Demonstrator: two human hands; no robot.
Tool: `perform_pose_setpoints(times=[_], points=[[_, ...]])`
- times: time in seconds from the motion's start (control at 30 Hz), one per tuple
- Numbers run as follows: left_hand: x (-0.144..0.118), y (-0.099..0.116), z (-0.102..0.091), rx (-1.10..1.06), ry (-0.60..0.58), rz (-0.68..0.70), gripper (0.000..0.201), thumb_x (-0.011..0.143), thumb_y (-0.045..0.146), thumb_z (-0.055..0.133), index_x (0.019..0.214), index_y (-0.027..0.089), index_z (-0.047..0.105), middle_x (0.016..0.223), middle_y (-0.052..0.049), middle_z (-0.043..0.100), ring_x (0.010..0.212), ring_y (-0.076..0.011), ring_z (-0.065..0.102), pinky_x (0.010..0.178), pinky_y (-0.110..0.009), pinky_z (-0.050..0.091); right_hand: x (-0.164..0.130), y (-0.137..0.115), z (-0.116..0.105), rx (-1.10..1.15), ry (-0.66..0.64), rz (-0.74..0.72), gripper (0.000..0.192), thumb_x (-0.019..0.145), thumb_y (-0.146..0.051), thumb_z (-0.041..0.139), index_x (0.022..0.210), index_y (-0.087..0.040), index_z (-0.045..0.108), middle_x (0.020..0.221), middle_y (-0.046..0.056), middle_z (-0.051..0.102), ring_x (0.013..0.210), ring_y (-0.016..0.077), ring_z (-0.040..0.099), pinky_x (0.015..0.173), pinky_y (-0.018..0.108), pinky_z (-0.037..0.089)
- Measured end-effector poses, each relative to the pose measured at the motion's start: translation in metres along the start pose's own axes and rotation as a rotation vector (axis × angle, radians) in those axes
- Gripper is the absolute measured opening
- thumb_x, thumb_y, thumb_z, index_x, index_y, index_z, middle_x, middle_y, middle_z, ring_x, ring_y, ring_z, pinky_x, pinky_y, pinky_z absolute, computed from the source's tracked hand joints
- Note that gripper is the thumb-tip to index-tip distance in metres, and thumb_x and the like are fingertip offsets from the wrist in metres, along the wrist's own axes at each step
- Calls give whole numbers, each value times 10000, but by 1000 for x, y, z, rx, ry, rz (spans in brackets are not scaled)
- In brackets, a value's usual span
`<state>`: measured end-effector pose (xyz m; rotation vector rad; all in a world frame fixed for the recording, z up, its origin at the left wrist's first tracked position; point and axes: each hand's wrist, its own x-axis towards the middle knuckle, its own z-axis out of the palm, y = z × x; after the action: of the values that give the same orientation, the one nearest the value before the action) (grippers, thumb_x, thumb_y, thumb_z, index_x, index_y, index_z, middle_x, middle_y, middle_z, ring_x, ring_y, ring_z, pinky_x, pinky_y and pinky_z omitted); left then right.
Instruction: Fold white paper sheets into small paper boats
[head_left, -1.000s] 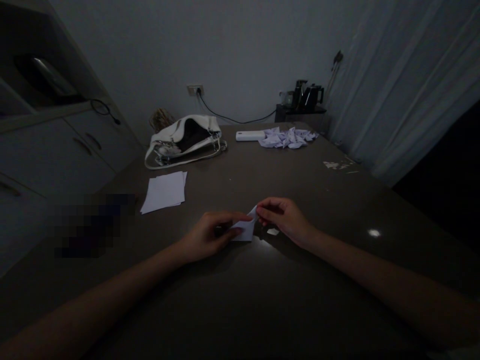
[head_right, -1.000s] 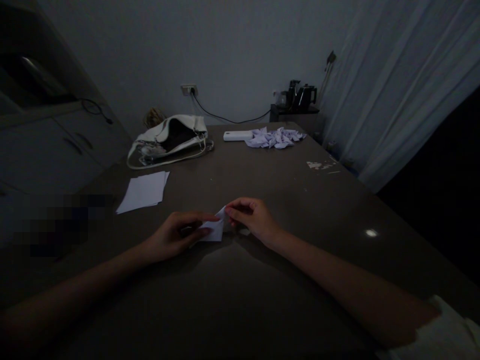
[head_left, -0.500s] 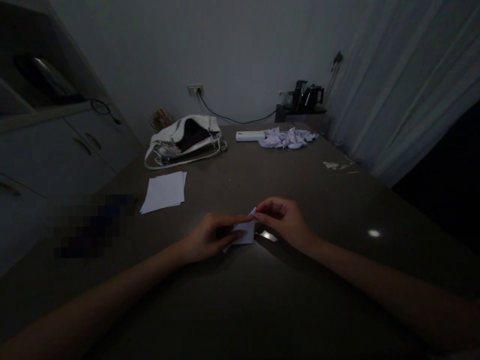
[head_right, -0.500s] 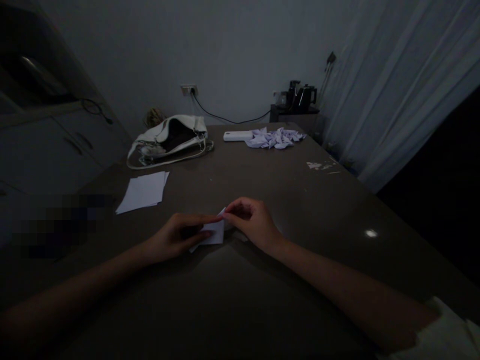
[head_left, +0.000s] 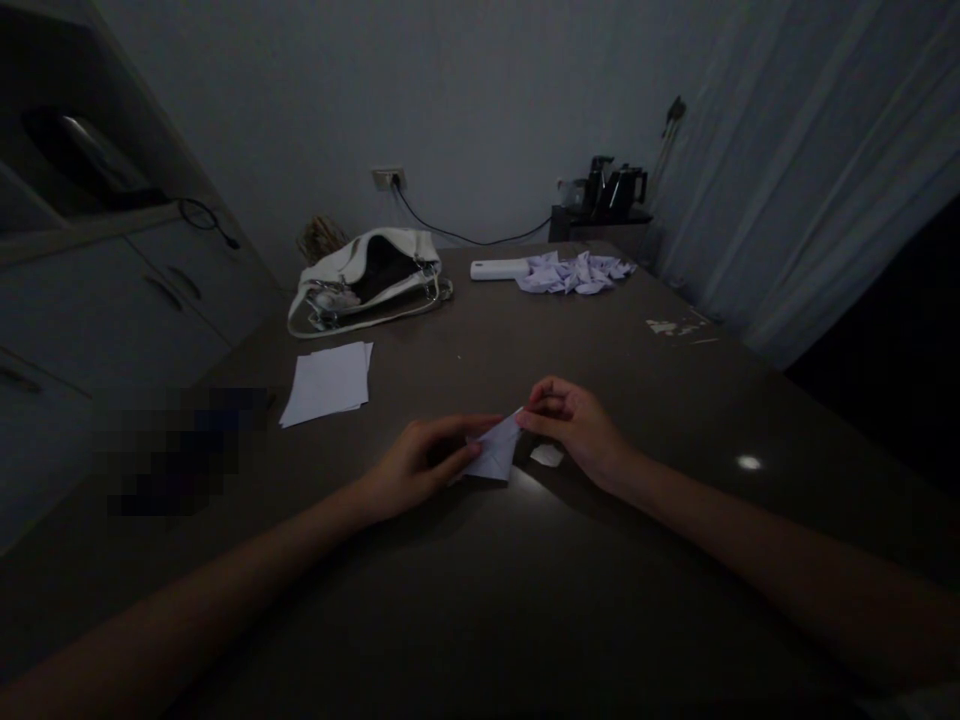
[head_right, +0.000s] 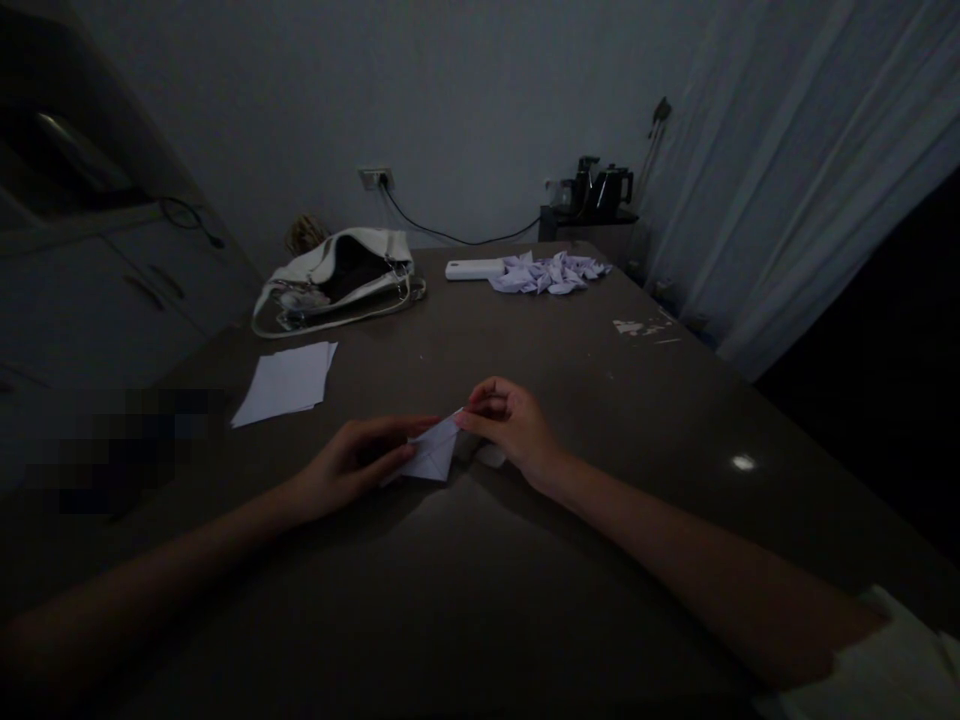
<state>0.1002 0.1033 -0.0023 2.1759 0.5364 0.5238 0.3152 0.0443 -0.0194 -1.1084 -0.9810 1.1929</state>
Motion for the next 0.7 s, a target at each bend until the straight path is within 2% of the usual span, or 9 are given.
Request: perform_pose_setpoints(times=[0.1,0.17,0.23,0.33,0.47,0.63,0.7], points=[[2,0,-4,-131,81,-67,361,950,338,465,1237,163,598,956,-79,694,724,-149,604,609,-224,464,3,1,-3,80,83,15,348,586,-241,803,799,-213,529,695,-40,617,626,118,584,610,261,447],[2,-1,-6,-243,103,-101,371,930,360,507,1228,157,597,896,-68,691,654,-130,593,576,-215,464,6,0,-6,120,122,41,367,579,-240,804,825,-216,533,714,-29,619,643,126,587,621,269,454],[2,-1,-6,-327,88,-110,404,876,340,607,1234,155,585,969,-78,690,699,-132,619,629,-225,495,7,-1,-7,163,142,71,380,578,-234,802,848,-218,535,720,-24,616,650,130,587,632,277,460],[0,-3,-5,-342,49,-117,501,818,287,691,1282,163,547,1119,-109,666,874,-179,654,765,-278,523,9,-3,-9,232,153,93,398,567,-204,805,856,-216,532,712,-24,608,679,134,592,676,285,473],[-2,-4,-3,-346,79,-126,490,845,293,657,1302,163,537,1111,-115,686,904,-196,670,769,-287,541,10,-3,-10,257,141,116,419,565,-195,804,871,-227,519,724,-24,606,673,142,586,681,303,476],[-2,-4,-4,-364,139,-60,408,842,276,655,1230,161,604,1291,-132,603,1091,-231,622,889,-305,521,10,-4,-10,218,128,98,421,567,-206,800,856,-231,495,705,-37,586,672,135,584,685,299,480],[-2,-4,-5,-348,131,-43,395,848,259,645,1231,171,606,1279,-123,613,1076,-227,631,879,-299,525,10,-4,-10,213,124,97,415,575,-212,794,861,-233,495,703,-38,586,667,134,584,680,297,481]])
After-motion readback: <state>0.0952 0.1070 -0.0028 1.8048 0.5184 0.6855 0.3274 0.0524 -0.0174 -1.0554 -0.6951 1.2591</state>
